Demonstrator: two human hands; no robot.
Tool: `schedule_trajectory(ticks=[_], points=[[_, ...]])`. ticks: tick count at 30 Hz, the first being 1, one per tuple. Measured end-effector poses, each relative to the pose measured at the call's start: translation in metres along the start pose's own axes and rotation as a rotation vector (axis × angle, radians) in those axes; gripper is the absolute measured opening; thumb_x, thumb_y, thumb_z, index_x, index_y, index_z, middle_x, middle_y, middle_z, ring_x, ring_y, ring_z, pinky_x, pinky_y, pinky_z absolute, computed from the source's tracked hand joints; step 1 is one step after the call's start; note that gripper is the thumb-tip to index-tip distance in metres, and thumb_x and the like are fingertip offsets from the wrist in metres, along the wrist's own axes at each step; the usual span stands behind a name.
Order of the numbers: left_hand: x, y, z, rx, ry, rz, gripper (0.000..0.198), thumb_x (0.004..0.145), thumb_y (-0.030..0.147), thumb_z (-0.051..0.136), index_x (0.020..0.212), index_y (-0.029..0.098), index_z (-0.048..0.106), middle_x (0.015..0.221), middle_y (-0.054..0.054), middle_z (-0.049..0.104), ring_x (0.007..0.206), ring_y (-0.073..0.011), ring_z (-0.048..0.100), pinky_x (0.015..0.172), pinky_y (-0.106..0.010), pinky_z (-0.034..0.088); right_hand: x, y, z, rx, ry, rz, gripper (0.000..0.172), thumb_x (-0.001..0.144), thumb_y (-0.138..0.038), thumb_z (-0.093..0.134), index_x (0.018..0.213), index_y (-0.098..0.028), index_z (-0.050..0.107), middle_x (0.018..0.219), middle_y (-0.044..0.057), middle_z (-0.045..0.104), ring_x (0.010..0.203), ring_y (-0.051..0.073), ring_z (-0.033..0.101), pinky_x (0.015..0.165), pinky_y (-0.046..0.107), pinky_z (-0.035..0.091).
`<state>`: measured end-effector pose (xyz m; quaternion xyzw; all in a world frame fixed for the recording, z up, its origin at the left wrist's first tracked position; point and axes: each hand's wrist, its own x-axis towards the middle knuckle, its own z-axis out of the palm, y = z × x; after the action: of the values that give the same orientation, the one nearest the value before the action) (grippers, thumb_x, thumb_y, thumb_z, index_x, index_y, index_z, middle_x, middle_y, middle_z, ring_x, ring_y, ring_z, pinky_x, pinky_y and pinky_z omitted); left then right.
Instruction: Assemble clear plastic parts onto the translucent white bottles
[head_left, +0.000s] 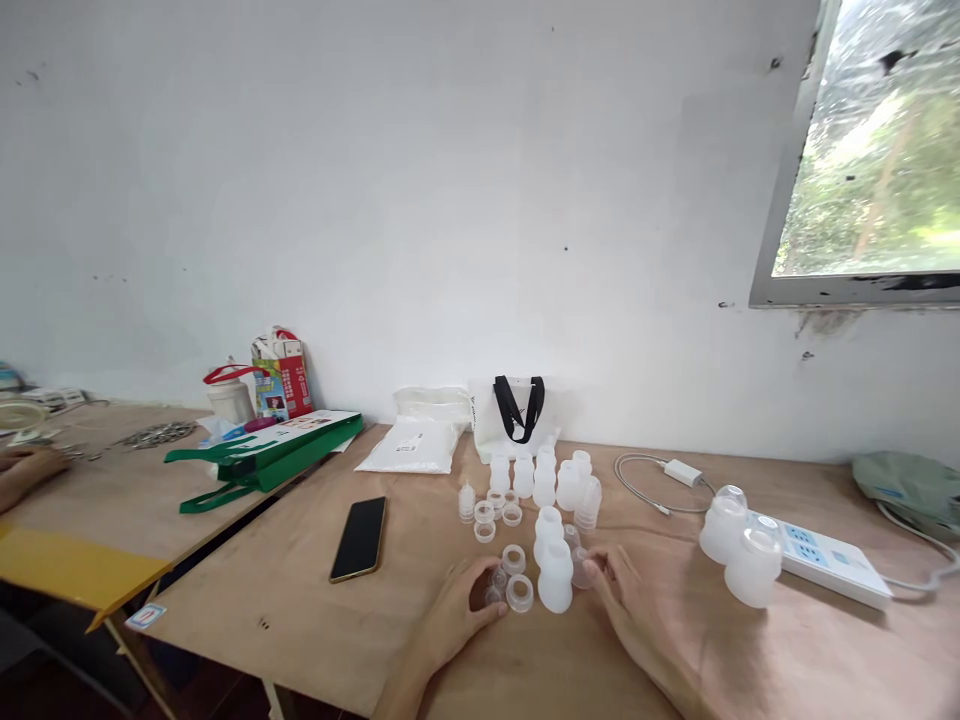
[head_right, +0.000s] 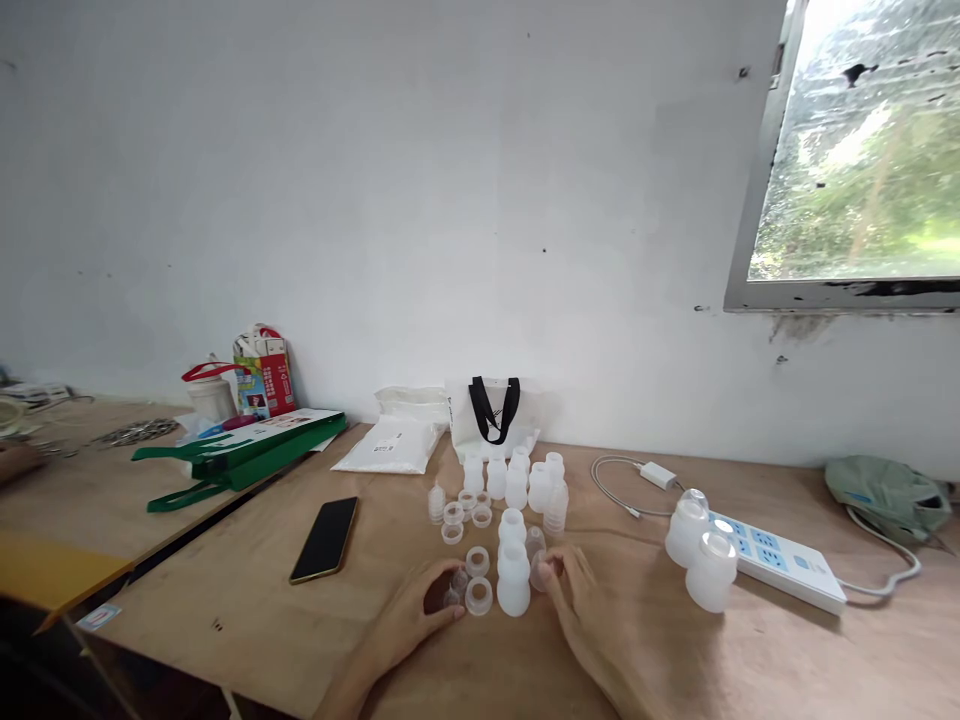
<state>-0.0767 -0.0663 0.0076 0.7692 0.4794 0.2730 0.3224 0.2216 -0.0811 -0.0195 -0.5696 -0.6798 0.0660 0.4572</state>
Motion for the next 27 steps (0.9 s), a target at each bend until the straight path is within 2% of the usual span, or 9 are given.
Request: schedule_trajectory(ticks=[3,8,11,14,16,19,23,25,27], points=[[-0.001,0.003,0.002,0.031,0.032,-0.023,0.048,0.085,0.037,0.071,0.132,0.030,0.064,0.141,-0.004,0.065,0.133,-0.0324,0.053,0.118,-0.046,0.039,0.011,0.012,-0.002,0.074,-0.044,0.005,0.040,0.107,-0.044,0.033,0.108,-0.026,0.068,0.109,0.005,0.071,0.106,0.022,0.067,0.098,0.039,0.055],[0.001,0.005,0.004,0.054,0.087,-0.073,0.048,0.083,0.038,0.073,0.130,0.029,0.066,0.137,-0.006,0.068,0.131,-0.0360,0.054,0.116,-0.045,0.040,0.033,0.024,0.001,0.023,-0.194,-0.198,0.039,0.101,-0.037,0.041,0.128,-0.029,0.068,0.145,0.008,0.061,0.137,0.026,0.055,0.116,0.049,0.046],[0.002,0.003,0.005,0.070,0.113,-0.094,0.047,0.083,0.039,0.072,0.129,0.029,0.066,0.136,-0.006,0.069,0.130,-0.0363,0.056,0.115,-0.044,0.040,0.039,0.025,0.005,0.017,-0.265,-0.241,0.040,0.100,-0.033,0.041,0.129,-0.027,0.069,0.148,0.009,0.061,0.139,0.027,0.054,0.117,0.053,0.044],[0.003,0.001,0.007,0.066,0.127,-0.101,0.050,0.083,0.039,0.070,0.132,0.031,0.064,0.138,-0.005,0.067,0.133,-0.0344,0.054,0.117,-0.045,0.039,0.039,0.023,0.007,0.029,-0.283,-0.247,0.035,0.099,-0.029,0.043,0.118,-0.025,0.072,0.142,0.010,0.066,0.132,0.028,0.060,0.113,0.052,0.048],[0.003,0.001,0.008,0.023,0.126,-0.096,0.059,0.082,0.039,0.072,0.139,0.032,0.058,0.142,-0.004,0.065,0.136,-0.0328,0.053,0.119,-0.043,0.038,0.039,0.021,0.006,0.033,-0.269,-0.273,0.031,0.098,-0.026,0.044,0.110,-0.025,0.073,0.138,0.010,0.068,0.128,0.027,0.063,0.110,0.051,0.050],[0.002,0.003,0.008,-0.053,0.159,-0.073,0.066,0.078,0.041,0.077,0.138,0.029,0.054,0.139,-0.006,0.064,0.134,-0.0316,0.054,0.115,-0.040,0.042,0.038,0.023,0.001,0.029,-0.165,-0.318,0.028,0.099,-0.028,0.046,0.104,-0.026,0.074,0.131,0.009,0.071,0.123,0.026,0.065,0.105,0.048,0.054],[0.003,0.007,0.007,0.003,0.191,-0.019,0.029,0.083,0.043,0.070,0.103,0.024,0.062,0.109,-0.004,0.068,0.106,-0.0264,0.063,0.098,-0.035,0.050,0.029,0.020,-0.011,0.022,0.209,-0.419,0.024,0.100,-0.029,0.049,0.103,-0.026,0.073,0.116,0.008,0.075,0.109,0.025,0.071,0.092,0.043,0.059],[0.004,0.007,0.007,0.034,0.126,-0.012,0.020,0.084,0.039,0.067,0.094,0.023,0.063,0.100,-0.002,0.067,0.095,-0.0236,0.062,0.089,-0.033,0.051,0.016,0.007,-0.014,0.021,0.383,-0.470,0.022,0.099,-0.023,0.051,0.104,-0.025,0.072,0.109,0.008,0.075,0.102,0.025,0.072,0.088,0.040,0.060],[0.005,0.007,0.007,0.051,0.076,-0.005,0.016,0.083,0.035,0.067,0.093,0.023,0.065,0.097,-0.002,0.067,0.092,-0.0227,0.062,0.085,-0.032,0.050,-0.001,-0.017,-0.009,0.042,0.451,-0.496,0.021,0.098,-0.020,0.052,0.105,-0.024,0.071,0.103,0.009,0.075,0.094,0.024,0.073,0.083,0.038,0.060]])
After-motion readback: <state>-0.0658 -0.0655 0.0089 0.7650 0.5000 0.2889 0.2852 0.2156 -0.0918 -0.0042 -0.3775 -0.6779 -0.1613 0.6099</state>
